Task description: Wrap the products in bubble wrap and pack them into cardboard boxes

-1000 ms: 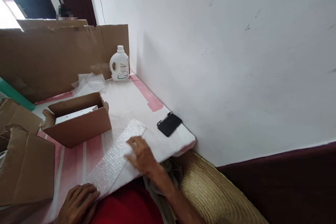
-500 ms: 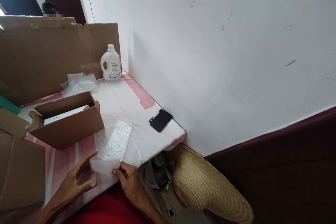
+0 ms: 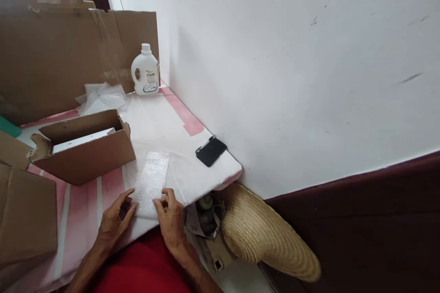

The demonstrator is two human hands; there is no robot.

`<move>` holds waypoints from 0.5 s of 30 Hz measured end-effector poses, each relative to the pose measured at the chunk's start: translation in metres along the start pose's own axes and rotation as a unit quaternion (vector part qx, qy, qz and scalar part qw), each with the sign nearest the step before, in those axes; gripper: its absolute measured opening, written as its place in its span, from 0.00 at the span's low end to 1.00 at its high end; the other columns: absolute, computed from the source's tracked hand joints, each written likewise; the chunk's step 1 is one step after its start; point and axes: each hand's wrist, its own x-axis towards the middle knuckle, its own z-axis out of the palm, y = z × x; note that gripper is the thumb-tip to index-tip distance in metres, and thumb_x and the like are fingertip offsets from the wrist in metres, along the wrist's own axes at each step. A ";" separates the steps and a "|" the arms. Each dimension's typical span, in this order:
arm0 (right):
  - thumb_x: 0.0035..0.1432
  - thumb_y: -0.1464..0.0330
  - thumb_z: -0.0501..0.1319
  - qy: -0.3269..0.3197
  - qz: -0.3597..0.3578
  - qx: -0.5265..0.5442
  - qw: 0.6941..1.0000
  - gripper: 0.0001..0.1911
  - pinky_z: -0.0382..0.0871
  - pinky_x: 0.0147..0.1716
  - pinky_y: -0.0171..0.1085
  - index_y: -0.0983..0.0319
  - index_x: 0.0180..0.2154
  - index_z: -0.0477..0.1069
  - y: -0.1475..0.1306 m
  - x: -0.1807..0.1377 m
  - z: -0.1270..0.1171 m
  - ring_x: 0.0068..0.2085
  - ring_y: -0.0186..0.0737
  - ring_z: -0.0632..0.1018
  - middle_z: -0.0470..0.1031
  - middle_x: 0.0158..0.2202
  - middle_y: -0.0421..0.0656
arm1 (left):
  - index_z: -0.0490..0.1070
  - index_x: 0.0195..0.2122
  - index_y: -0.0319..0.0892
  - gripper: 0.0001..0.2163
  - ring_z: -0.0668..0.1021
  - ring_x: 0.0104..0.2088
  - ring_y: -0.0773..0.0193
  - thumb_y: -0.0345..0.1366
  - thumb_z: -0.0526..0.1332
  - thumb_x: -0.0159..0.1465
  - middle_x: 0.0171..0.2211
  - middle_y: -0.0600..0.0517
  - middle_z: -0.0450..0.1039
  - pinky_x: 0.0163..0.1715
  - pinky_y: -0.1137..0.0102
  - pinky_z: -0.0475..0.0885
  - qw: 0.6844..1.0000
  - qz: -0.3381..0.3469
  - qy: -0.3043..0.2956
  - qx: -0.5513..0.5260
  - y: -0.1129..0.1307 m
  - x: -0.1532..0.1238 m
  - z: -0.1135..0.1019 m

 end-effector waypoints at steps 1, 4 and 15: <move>0.62 0.67 0.60 0.017 -0.016 -0.027 0.999 0.12 0.70 0.34 0.36 0.60 0.47 0.68 0.002 0.000 0.002 0.32 0.40 0.78 0.75 0.29 0.38 | 0.71 0.57 0.44 0.19 0.80 0.35 0.63 0.45 0.60 0.67 0.37 0.51 0.77 0.39 0.67 0.78 1.000 0.011 0.001 0.006 0.000 -0.001 0.001; 0.59 0.70 0.61 0.064 -0.068 -0.088 0.992 0.18 0.74 0.39 0.39 0.59 0.52 0.68 0.007 0.000 0.009 0.37 0.43 0.79 0.74 0.35 0.41 | 0.69 0.59 0.45 0.19 0.79 0.38 0.62 0.42 0.60 0.68 0.42 0.49 0.77 0.42 0.65 0.77 0.998 0.053 0.014 0.026 0.004 -0.004 -0.002; 0.62 0.72 0.58 0.016 -0.073 -0.079 0.994 0.15 0.76 0.36 0.39 0.61 0.51 0.68 0.007 0.008 -0.014 0.37 0.40 0.77 0.72 0.40 0.44 | 0.71 0.56 0.47 0.18 0.77 0.52 0.59 0.26 0.53 0.68 0.53 0.46 0.77 0.53 0.61 0.67 0.926 0.295 -0.086 0.217 0.017 -0.007 -0.004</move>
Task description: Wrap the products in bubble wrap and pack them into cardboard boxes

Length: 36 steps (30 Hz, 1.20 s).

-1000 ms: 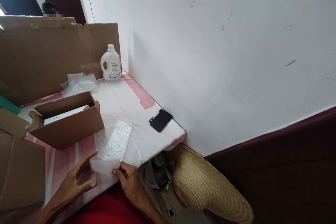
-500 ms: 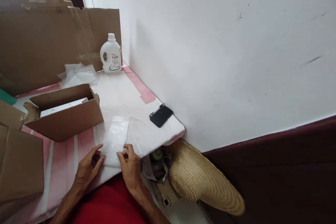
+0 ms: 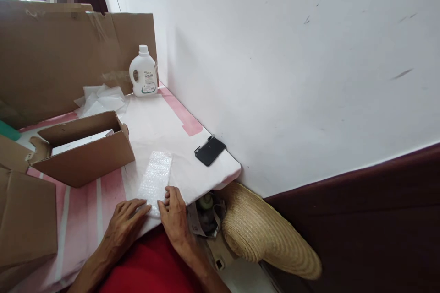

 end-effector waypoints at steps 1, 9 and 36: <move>0.63 0.71 0.57 0.001 -0.021 -0.022 1.000 0.14 0.76 0.39 0.41 0.60 0.51 0.69 0.000 0.004 -0.005 0.39 0.42 0.77 0.72 0.42 0.45 | 0.71 0.56 0.46 0.19 0.77 0.52 0.58 0.25 0.52 0.68 0.53 0.47 0.77 0.54 0.61 0.66 1.000 0.008 -0.004 0.005 -0.001 0.001 0.001; 0.56 0.83 0.53 -0.212 -0.179 -0.125 0.953 0.32 0.66 0.58 0.50 0.62 0.60 0.68 0.002 0.042 -0.044 0.59 0.49 0.68 0.73 0.57 0.49 | 0.72 0.51 0.43 0.15 0.78 0.39 0.64 0.23 0.52 0.68 0.40 0.51 0.80 0.47 0.65 0.67 0.999 0.022 0.034 -0.019 0.008 0.015 -0.019; 0.63 0.69 0.56 0.023 0.015 -0.047 0.999 0.14 0.72 0.41 0.41 0.61 0.50 0.68 0.005 0.033 -0.021 0.39 0.44 0.77 0.75 0.41 0.46 | 0.61 0.67 0.50 0.27 0.68 0.65 0.48 0.35 0.60 0.67 0.66 0.44 0.65 0.58 0.56 0.67 0.998 -0.005 -0.025 0.062 0.017 0.026 0.024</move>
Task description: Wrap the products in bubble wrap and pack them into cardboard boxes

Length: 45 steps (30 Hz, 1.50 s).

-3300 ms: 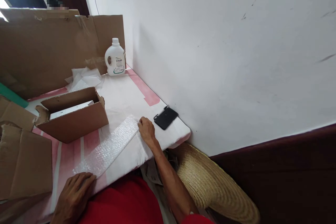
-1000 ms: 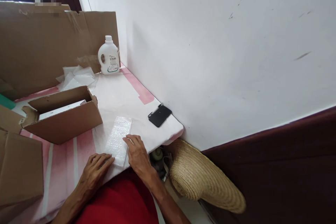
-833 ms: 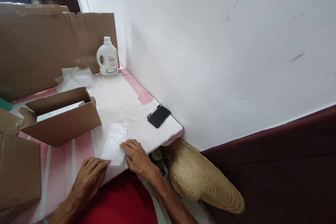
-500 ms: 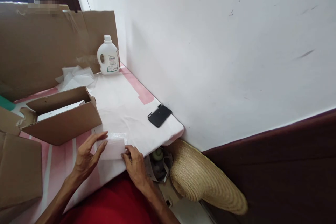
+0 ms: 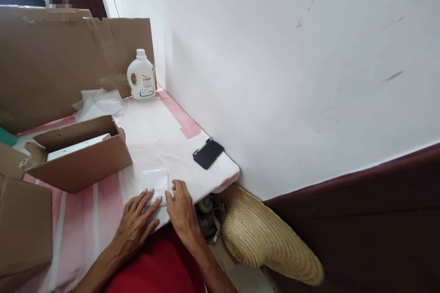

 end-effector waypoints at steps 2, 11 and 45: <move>0.63 0.69 0.57 0.018 -0.042 -0.053 0.998 0.15 0.70 0.47 0.45 0.62 0.51 0.68 -0.006 0.022 -0.006 0.46 0.47 0.75 0.73 0.46 0.49 | 0.60 0.68 0.51 0.27 0.67 0.66 0.49 0.36 0.59 0.67 0.67 0.45 0.64 0.59 0.57 0.65 1.000 0.002 -0.010 0.006 -0.002 -0.002 0.004; 0.39 0.65 0.77 -0.307 -0.060 -0.117 0.942 0.16 0.63 0.33 0.35 0.60 0.30 0.75 -0.022 0.126 -0.001 0.34 0.41 0.73 0.74 0.31 0.40 | 0.58 0.69 0.51 0.29 0.67 0.66 0.49 0.35 0.59 0.67 0.68 0.45 0.63 0.59 0.57 0.66 0.999 0.010 0.004 0.036 -0.002 -0.008 0.007; 0.40 0.70 0.74 -0.409 -0.080 -0.028 0.908 0.14 0.57 0.24 0.32 0.62 0.21 0.69 -0.227 0.201 0.077 0.25 0.34 0.69 0.69 0.20 0.35 | 0.82 0.39 0.44 0.11 0.81 0.45 0.51 0.36 0.58 0.66 0.42 0.44 0.80 0.42 0.62 0.72 0.914 -0.405 -0.006 -0.023 -0.170 0.087 -0.177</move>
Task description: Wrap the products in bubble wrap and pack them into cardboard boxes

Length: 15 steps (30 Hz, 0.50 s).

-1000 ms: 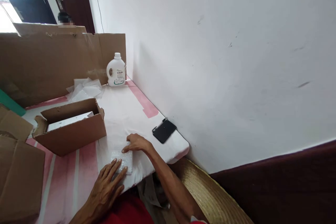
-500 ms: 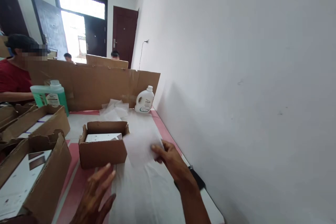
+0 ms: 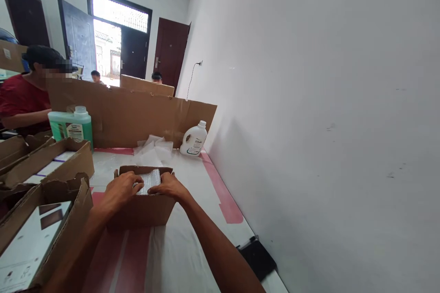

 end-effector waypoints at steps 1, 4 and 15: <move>0.39 0.69 0.75 0.022 0.004 -0.023 0.999 0.15 0.57 0.26 0.33 0.62 0.22 0.68 0.000 -0.001 -0.005 0.27 0.35 0.69 0.69 0.21 0.36 | 0.82 0.40 0.45 0.12 0.81 0.46 0.50 0.37 0.58 0.67 0.42 0.44 0.81 0.43 0.62 0.72 1.000 -0.004 -0.009 0.001 0.000 0.001 0.000; 0.43 0.67 0.76 0.139 -0.062 -0.116 0.981 0.15 0.60 0.32 0.35 0.61 0.29 0.71 -0.005 -0.004 -0.016 0.33 0.39 0.71 0.72 0.28 0.39 | 0.82 0.41 0.45 0.12 0.80 0.49 0.51 0.38 0.57 0.67 0.44 0.43 0.81 0.49 0.60 0.69 1.000 -0.008 -0.015 0.009 0.002 0.003 -0.001; 0.57 0.70 0.67 0.041 -0.208 -0.111 0.971 0.03 0.67 0.34 0.33 0.62 0.35 0.79 -0.001 -0.018 -0.024 0.34 0.35 0.75 0.78 0.34 0.39 | 0.81 0.37 0.44 0.16 0.80 0.45 0.52 0.42 0.54 0.68 0.41 0.44 0.81 0.55 0.55 0.68 0.997 0.007 0.074 0.020 0.008 -0.009 -0.003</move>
